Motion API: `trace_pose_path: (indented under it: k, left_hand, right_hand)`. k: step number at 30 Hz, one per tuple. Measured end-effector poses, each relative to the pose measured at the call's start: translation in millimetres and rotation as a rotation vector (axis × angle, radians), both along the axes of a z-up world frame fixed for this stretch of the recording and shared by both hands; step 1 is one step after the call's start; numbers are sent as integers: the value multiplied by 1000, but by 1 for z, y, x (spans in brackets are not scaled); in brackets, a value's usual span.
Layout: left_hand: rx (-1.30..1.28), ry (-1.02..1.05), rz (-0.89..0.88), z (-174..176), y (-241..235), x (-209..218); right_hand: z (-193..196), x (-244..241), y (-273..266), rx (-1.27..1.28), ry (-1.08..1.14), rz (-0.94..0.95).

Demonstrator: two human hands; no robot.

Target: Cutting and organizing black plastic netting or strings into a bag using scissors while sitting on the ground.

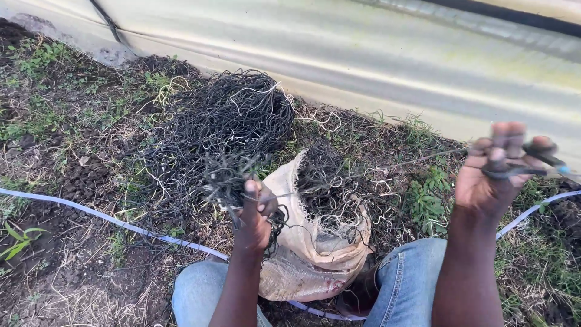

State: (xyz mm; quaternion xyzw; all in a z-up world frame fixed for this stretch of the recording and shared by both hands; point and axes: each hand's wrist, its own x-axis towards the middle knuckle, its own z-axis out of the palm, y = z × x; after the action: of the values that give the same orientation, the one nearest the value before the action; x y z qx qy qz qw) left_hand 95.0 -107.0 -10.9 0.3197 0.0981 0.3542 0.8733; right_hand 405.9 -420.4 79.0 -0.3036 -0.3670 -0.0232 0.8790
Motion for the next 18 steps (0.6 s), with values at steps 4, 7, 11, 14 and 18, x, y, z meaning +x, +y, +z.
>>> trace_pose_path:
  k: [4,7,11,14,18]
  left_hand:
    - [-4,-138,129,2,39,-25]
    - [-80,-377,288,27,70,-60]
    - [-350,-191,767,10,102,-102]
    - [-251,-65,757,18,96,-90]
    - [-68,306,706,41,51,-36]
  right_hand:
    - [-20,43,-37,-317,-39,-474]
    - [-40,70,-73,97,549,-298]
    - [-38,62,-83,47,724,-578]
    - [-32,46,-59,-380,751,-615]
    - [-46,26,-22,-1034,340,-481]
